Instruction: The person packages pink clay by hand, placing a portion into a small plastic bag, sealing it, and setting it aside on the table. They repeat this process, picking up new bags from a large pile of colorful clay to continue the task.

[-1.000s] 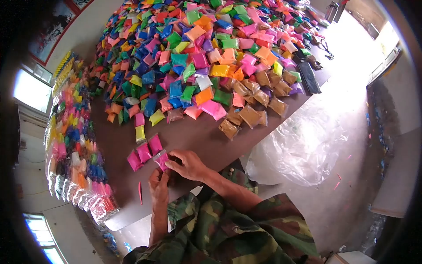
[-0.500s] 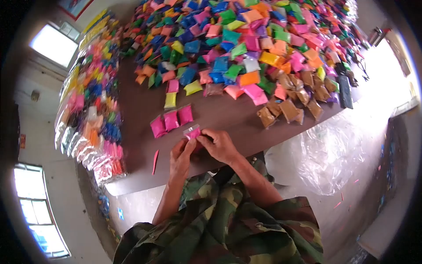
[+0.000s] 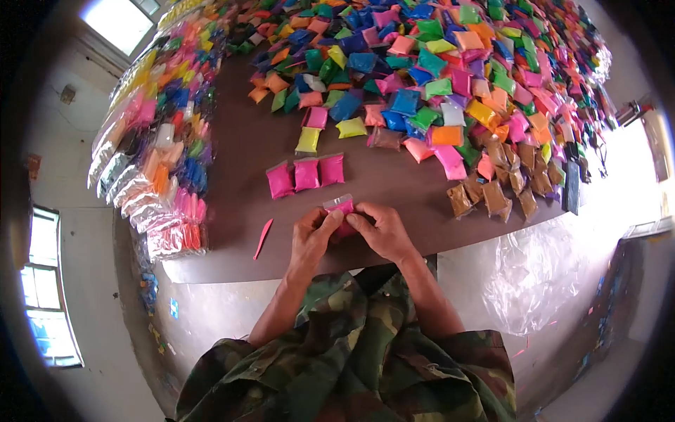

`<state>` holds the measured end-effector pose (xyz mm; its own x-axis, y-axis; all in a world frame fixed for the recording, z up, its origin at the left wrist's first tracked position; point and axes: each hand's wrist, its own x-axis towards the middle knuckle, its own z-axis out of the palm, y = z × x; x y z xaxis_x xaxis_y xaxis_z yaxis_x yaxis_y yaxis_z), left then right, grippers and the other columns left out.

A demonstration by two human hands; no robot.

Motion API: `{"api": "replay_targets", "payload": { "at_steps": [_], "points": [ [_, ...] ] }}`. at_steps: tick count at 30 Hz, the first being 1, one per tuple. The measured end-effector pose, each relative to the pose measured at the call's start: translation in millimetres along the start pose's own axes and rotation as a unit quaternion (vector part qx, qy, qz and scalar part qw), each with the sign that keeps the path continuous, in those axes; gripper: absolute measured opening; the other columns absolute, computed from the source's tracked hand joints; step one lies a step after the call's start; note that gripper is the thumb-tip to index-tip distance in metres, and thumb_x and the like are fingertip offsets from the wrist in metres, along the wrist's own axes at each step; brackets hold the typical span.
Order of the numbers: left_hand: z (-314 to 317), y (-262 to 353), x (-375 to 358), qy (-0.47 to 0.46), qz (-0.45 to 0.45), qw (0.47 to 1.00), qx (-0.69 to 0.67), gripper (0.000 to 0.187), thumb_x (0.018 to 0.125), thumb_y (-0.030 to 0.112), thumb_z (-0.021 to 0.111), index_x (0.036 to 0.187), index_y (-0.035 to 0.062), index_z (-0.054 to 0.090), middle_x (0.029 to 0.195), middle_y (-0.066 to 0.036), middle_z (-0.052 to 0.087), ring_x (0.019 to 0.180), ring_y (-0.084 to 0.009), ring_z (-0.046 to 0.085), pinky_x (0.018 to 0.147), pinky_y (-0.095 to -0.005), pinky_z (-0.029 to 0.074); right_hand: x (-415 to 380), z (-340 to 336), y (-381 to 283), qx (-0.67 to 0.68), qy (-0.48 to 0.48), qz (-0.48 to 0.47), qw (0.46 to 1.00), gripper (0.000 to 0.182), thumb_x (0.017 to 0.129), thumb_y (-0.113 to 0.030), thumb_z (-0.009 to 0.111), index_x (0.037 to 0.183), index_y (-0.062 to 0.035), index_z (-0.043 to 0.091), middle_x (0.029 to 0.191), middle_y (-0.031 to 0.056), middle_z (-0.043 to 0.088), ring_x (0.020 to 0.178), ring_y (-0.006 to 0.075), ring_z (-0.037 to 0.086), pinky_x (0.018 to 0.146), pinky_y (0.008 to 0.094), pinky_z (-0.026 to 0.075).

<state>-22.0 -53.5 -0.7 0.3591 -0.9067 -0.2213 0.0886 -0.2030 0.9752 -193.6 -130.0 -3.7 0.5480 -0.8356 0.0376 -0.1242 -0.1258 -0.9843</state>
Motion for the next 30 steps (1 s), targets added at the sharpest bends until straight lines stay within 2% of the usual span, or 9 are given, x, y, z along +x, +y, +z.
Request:
{"api": "replay_targets", "payload": {
  "at_steps": [7,10,13,16,20,24,25,28,30],
  "points": [
    [-1.2,-9.8,4.3,0.016,0.009,0.989,-0.145,0.027,0.1,0.025,0.076,0.085,0.0037,0.071,0.071,0.003,0.063,0.062,-0.0052,0.054,0.055,-0.0249,0.041,1.3,2.7,-8.6,0.04,-0.022,0.052,0.998,0.026,0.101,-0.025,0.074,0.105,0.0009,0.074,0.078,0.0022,0.068,0.073,0.007,0.059,0.066,0.0292,0.05],
    [-5.5,1.8,-4.9,0.094,-0.075,0.978,-0.171,0.025,0.101,0.023,0.073,0.084,0.0041,0.069,0.071,0.001,0.063,0.061,-0.0062,0.055,0.054,-0.0251,0.041,-3.0,0.3,-8.4,0.037,-0.045,0.069,0.996,0.025,0.101,-0.024,0.074,0.101,0.0009,0.075,0.076,0.0,0.067,0.068,0.0061,0.059,0.061,0.0278,0.049],
    [-53.8,16.7,5.3,0.157,0.014,0.976,-0.151,0.026,0.102,0.022,0.069,0.084,0.0035,0.07,0.071,-0.001,0.064,0.059,-0.0076,0.056,0.054,-0.0249,0.042,-12.6,-20.1,-9.9,0.036,0.002,0.121,0.992,0.025,0.102,-0.024,0.073,0.101,0.0009,0.075,0.076,-0.0008,0.067,0.066,0.0052,0.06,0.058,0.0253,0.048],
    [-71.3,30.1,-8.4,0.155,0.029,0.987,-0.044,0.029,0.103,0.022,0.067,0.082,0.0024,0.07,0.071,-0.003,0.065,0.058,-0.0082,0.056,0.053,-0.025,0.043,-0.5,-29.2,-7.5,0.042,0.06,0.118,0.99,0.026,0.102,-0.024,0.072,0.102,0.0015,0.074,0.076,-0.0004,0.067,0.065,0.0049,0.06,0.058,0.0238,0.048],
    [-69.3,-6.1,-19.6,0.157,0.078,0.976,0.125,0.023,0.103,0.017,0.067,0.088,-0.0007,0.069,0.073,-0.002,0.066,0.061,-0.0076,0.056,0.054,-0.0298,0.045,40.3,-20.2,-15.6,0.054,0.1,0.112,0.987,0.028,0.102,-0.027,0.073,0.102,0.0013,0.075,0.076,0.0003,0.067,0.065,0.0053,0.06,0.057,0.0236,0.048],
    [-51.3,-20.7,-23.0,0.159,0.273,0.912,0.263,0.007,0.096,0.008,0.073,0.095,0.0006,0.071,0.08,-0.014,0.069,0.065,-0.0257,0.067,0.06,-0.0359,0.05,67.5,-6.6,-18.0,0.033,0.095,0.1,0.99,0.031,0.099,-0.027,0.077,0.113,-0.0001,0.073,0.079,0.0012,0.069,0.066,0.0064,0.063,0.054,0.0235,0.047],
    [-49.6,-20.6,-23.5,0.155,0.264,0.921,0.239,0.005,0.093,0.004,0.075,0.095,0.0022,0.071,0.083,-0.017,0.07,0.07,-0.0337,0.069,0.063,-0.0384,0.052,73.1,-4.2,-15.8,0.025,0.091,0.101,0.99,0.033,0.098,-0.027,0.078,0.116,-0.0001,0.072,0.08,0.0006,0.069,0.066,0.0058,0.063,0.053,0.0229,0.046],
    [-50.0,-14.4,-23.5,0.148,0.219,0.934,0.242,0.006,0.095,0.005,0.073,0.096,-0.0005,0.071,0.081,-0.016,0.07,0.07,-0.0251,0.069,0.064,-0.0344,0.051,88.1,2.9,-12.4,0.006,0.084,0.102,0.991,0.041,0.097,-0.028,0.08,0.126,-0.0002,0.068,0.083,-0.0006,0.07,0.066,0.0045,0.062,0.051,0.0216,0.044],
    [-50.7,-18.2,-21.0,0.151,0.242,0.924,0.254,0.005,0.093,0.004,0.074,0.096,0.0011,0.071,0.083,-0.016,0.07,0.07,-0.0305,0.069,0.064,-0.0369,0.052,93.8,7.4,-13.9,0.001,0.086,0.1,0.991,0.048,0.096,-0.028,0.081,0.131,0.0,0.065,0.082,-0.0007,0.069,0.065,0.0044,0.062,0.051,0.0217,0.044]
  ]
}}
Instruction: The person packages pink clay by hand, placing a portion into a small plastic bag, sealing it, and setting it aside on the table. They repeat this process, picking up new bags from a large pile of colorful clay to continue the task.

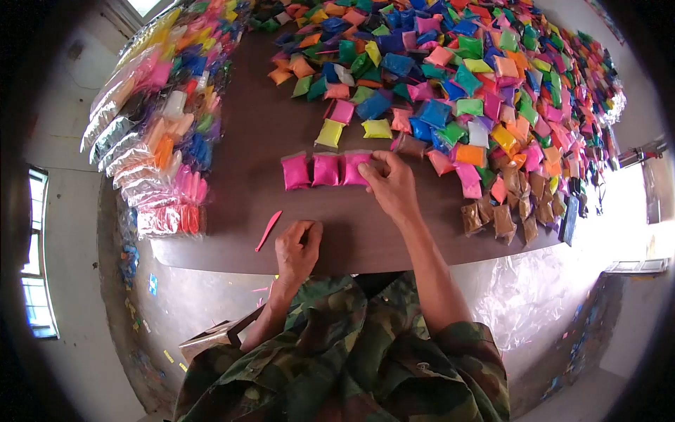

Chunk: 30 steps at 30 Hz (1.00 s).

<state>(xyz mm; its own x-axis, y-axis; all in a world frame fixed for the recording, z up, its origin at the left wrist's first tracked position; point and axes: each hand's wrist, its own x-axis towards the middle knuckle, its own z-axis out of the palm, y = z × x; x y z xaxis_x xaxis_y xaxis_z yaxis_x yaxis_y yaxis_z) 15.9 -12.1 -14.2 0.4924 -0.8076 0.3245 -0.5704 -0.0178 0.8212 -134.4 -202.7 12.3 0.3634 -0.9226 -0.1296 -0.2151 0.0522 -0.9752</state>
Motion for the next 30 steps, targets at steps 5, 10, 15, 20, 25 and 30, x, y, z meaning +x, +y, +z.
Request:
{"api": "replay_targets", "payload": {
  "at_steps": [5,10,15,20,25,30],
  "points": [
    [0.4,4.0,2.9,0.004,0.004,1.0,-0.006,0.005,0.093,0.003,0.074,0.097,0.0021,0.071,0.083,-0.016,0.07,0.071,-0.0339,0.069,0.064,-0.0383,0.053,10.4,8.4,12.2,-0.019,-0.001,-0.02,1.0,0.049,0.095,-0.026,0.08,0.133,0.0002,0.065,0.073,0.0034,0.065,0.062,0.0084,0.063,0.055,0.0283,0.05],
    [0.7,2.1,3.1,0.008,-0.003,1.0,-0.007,0.006,0.093,0.005,0.075,0.096,0.0024,0.071,0.083,-0.017,0.07,0.072,-0.035,0.07,0.064,-0.0393,0.053,11.4,12.2,11.4,-0.029,-0.007,-0.026,0.999,0.05,0.095,-0.025,0.079,0.137,-0.0018,0.065,0.07,0.0023,0.062,0.062,0.0085,0.061,0.056,0.0293,0.052],
    [1.5,1.9,3.2,0.011,0.001,1.0,-0.001,0.006,0.094,0.005,0.074,0.094,0.0005,0.07,0.079,-0.016,0.068,0.068,-0.0294,0.067,0.064,-0.0363,0.051,12.8,12.3,12.6,-0.051,-0.005,-0.04,0.998,0.047,0.095,-0.023,0.078,0.137,-0.003,0.066,0.072,0.0028,0.064,0.063,0.0081,0.061,0.056,0.0283,0.05],
    [0.9,2.6,2.4,0.017,-0.011,1.0,-0.015,0.007,0.094,0.006,0.075,0.093,0.0,0.071,0.078,-0.015,0.069,0.066,-0.0264,0.066,0.064,-0.0338,0.051,5.2,3.0,5.5,-0.01,0.007,-0.032,0.999,0.047,0.096,-0.021,0.078,0.136,-0.0011,0.063,0.073,0.0039,0.066,0.065,0.0079,0.062,0.057,0.0279,0.048],
    [-33.5,12.5,0.0,0.045,-0.039,0.997,0.052,0.01,0.09,0.01,0.079,0.094,0.0023,0.074,0.086,-0.012,0.072,0.072,-0.0277,0.068,0.068,-0.0356,0.054,-42.8,-34.2,-5.9,-0.025,-0.001,0.004,1.0,0.047,0.096,-0.02,0.078,0.134,-0.0001,0.062,0.077,0.0059,0.07,0.066,0.009,0.064,0.058,0.0283,0.048],
    [-83.0,-15.5,9.2,0.026,0.008,0.963,0.27,0.019,0.087,0.014,0.082,0.101,0.0053,0.073,0.095,-0.012,0.069,0.086,-0.0326,0.067,0.078,-0.0435,0.054,-91.4,-44.9,20.4,-0.166,-0.047,-0.019,0.985,0.035,0.094,-0.019,0.08,0.124,-0.0055,0.069,0.078,0.0122,0.072,0.066,0.0153,0.068,0.062,0.0319,0.052]
  ]
}}
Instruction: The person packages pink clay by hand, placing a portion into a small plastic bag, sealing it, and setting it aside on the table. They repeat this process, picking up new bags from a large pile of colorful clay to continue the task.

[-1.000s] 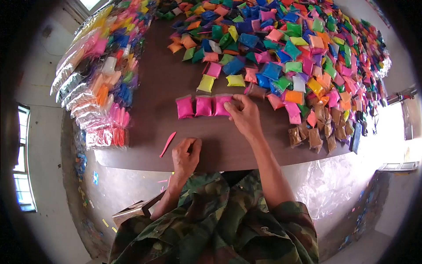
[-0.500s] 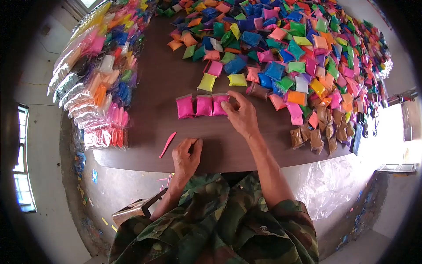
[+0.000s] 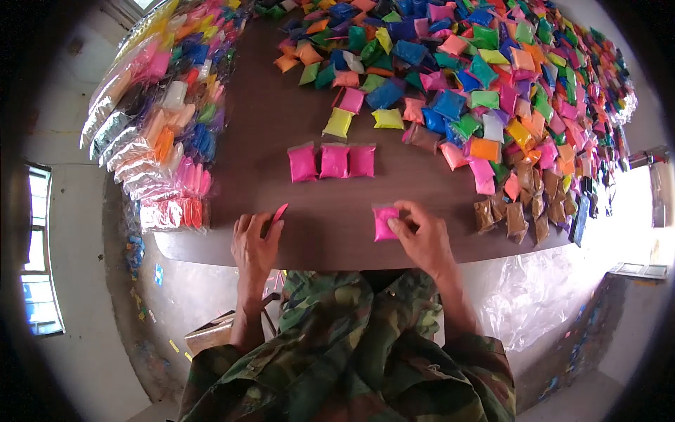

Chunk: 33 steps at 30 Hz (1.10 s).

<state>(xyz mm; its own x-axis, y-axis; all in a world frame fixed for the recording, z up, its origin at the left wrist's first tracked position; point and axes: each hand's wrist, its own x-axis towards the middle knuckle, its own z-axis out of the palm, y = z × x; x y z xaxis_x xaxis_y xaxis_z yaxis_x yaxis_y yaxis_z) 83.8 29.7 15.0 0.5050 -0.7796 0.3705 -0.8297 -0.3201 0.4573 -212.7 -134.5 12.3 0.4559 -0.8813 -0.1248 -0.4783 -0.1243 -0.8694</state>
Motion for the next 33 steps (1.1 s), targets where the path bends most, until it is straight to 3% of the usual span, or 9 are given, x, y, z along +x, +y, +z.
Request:
{"api": "replay_targets", "payload": {
  "at_steps": [1,4,5,8,9,13,18,31,33],
  "points": [
    [2.6,-10.4,-1.5,-0.023,-0.013,1.0,-0.01,0.02,0.087,0.015,0.082,0.102,0.0058,0.073,0.096,-0.012,0.069,0.088,-0.0338,0.067,0.08,-0.0447,0.054,-7.3,3.1,-4.2,-0.022,0.035,-0.043,0.998,0.03,0.093,-0.02,0.08,0.119,-0.0081,0.072,0.084,0.0146,0.073,0.068,0.0235,0.071,0.066,0.0361,0.056],
    [6.9,-20.8,0.2,-0.036,0.058,0.997,0.043,0.014,0.091,0.012,0.077,0.103,0.0056,0.072,0.096,-0.013,0.068,0.088,-0.035,0.067,0.08,-0.0442,0.054,-19.5,7.0,-4.3,-0.127,0.078,-0.109,0.983,0.032,0.092,-0.02,0.081,0.12,-0.0082,0.072,0.094,0.0142,0.074,0.072,0.0292,0.072,0.068,0.0391,0.058],
    [7.7,-18.5,0.4,-0.034,0.063,0.997,0.038,0.013,0.093,0.01,0.075,0.104,0.0053,0.072,0.096,-0.014,0.069,0.088,-0.0357,0.067,0.078,-0.0446,0.054,-25.6,9.9,-8.2,-0.132,0.1,-0.111,0.98,0.035,0.087,-0.019,0.083,0.119,-0.009,0.074,0.112,0.0131,0.071,0.089,0.0304,0.072,0.076,0.0428,0.059],
    [6.6,-2.1,0.5,-0.052,0.074,0.996,-0.016,0.01,0.096,0.006,0.071,0.105,0.0046,0.071,0.094,-0.016,0.07,0.085,-0.038,0.069,0.074,-0.0459,0.055,-35.2,5.0,-21.0,-0.219,0.117,-0.227,0.942,0.04,0.082,-0.02,0.086,0.118,-0.009,0.074,0.125,0.0107,0.066,0.109,0.0305,0.068,0.086,0.0462,0.058],
    [7.9,9.2,-3.1,-0.069,0.073,0.993,-0.057,0.01,0.096,0.005,0.07,0.106,0.0045,0.071,0.093,-0.016,0.07,0.083,-0.0388,0.07,0.072,-0.0464,0.055,-40.1,7.9,-15.3,-0.2,0.095,-0.24,0.945,0.047,0.078,-0.022,0.088,0.121,-0.0106,0.073,0.133,0.0075,0.063,0.124,0.0306,0.062,0.095,0.0474,0.054],
    [30.2,63.0,-11.2,-0.116,0.121,0.972,-0.164,0.011,0.097,0.004,0.069,0.108,0.0052,0.07,0.09,-0.018,0.071,0.076,-0.0424,0.07,0.066,-0.0479,0.055,-41.9,14.2,-3.3,-0.264,0.055,-0.276,0.923,0.054,0.077,-0.022,0.088,0.127,-0.0125,0.07,0.137,0.0055,0.063,0.132,0.0287,0.059,0.1,0.0447,0.052],
    [57.1,112.3,-4.4,-0.164,0.118,0.958,-0.205,0.007,0.097,0.009,0.07,0.104,0.0065,0.07,0.089,-0.017,0.071,0.079,-0.0424,0.07,0.067,-0.0488,0.055,-40.0,19.2,7.8,-0.248,0.068,-0.291,0.921,0.05,0.079,-0.02,0.086,0.126,-0.012,0.071,0.135,0.0054,0.064,0.13,0.0289,0.06,0.1,0.0454,0.052],
    [83.7,100.9,23.6,-0.197,0.16,0.966,-0.046,0.009,0.099,0.016,0.067,0.096,0.008,0.067,0.09,-0.013,0.072,0.083,-0.0385,0.071,0.069,-0.0498,0.056,-40.3,21.4,12.5,-0.214,0.095,-0.295,0.926,0.05,0.079,-0.02,0.085,0.126,-0.0104,0.071,0.131,0.0069,0.068,0.123,0.0295,0.066,0.101,0.0447,0.053],
    [78.5,110.4,25.5,-0.201,0.171,0.96,-0.091,0.01,0.099,0.016,0.067,0.094,0.0078,0.066,0.09,-0.013,0.071,0.083,-0.0382,0.07,0.07,-0.0496,0.056,-40.4,21.0,13.2,-0.205,0.104,-0.301,0.925,0.047,0.08,-0.02,0.084,0.125,-0.0111,0.071,0.13,0.0057,0.067,0.123,0.0277,0.066,0.098,0.0442,0.053]
  ]
}}
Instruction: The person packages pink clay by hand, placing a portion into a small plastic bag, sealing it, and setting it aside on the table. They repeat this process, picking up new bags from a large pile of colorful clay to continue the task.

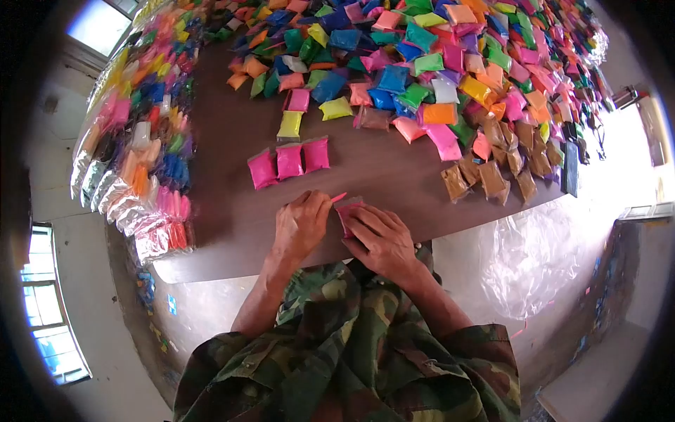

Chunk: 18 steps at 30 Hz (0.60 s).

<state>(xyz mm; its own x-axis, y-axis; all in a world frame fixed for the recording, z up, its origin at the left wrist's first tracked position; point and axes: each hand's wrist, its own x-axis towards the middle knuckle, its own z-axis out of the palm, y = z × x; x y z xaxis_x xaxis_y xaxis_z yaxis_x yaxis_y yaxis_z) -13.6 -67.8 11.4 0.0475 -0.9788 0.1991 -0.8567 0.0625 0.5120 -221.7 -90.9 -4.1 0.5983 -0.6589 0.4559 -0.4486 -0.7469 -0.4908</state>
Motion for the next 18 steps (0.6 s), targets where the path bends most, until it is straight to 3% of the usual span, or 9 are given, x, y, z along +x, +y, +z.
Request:
{"api": "replay_targets", "payload": {
  "at_steps": [10,18],
  "points": [
    [13.9,-0.1,22.7,-0.029,0.11,0.993,0.028,0.012,0.097,0.016,0.068,0.091,0.0083,0.062,0.084,-0.012,0.066,0.078,-0.0373,0.068,0.068,-0.049,0.055,1.2,2.5,1.4,-0.003,0.009,-0.011,1.0,0.045,0.081,-0.022,0.083,0.124,-0.0101,0.072,0.127,0.0066,0.067,0.121,0.0283,0.066,0.098,0.0443,0.053],
    [-1.1,3.9,17.4,-0.013,0.04,0.999,0.011,0.012,0.096,0.017,0.069,0.092,0.0081,0.064,0.084,-0.013,0.069,0.079,-0.0374,0.07,0.067,-0.0493,0.055,3.7,-2.4,-2.6,0.026,0.02,0.005,0.999,0.042,0.078,-0.013,0.081,0.119,-0.008,0.073,0.122,0.0097,0.068,0.11,0.0324,0.068,0.095,0.046,0.054]
  ]
}}
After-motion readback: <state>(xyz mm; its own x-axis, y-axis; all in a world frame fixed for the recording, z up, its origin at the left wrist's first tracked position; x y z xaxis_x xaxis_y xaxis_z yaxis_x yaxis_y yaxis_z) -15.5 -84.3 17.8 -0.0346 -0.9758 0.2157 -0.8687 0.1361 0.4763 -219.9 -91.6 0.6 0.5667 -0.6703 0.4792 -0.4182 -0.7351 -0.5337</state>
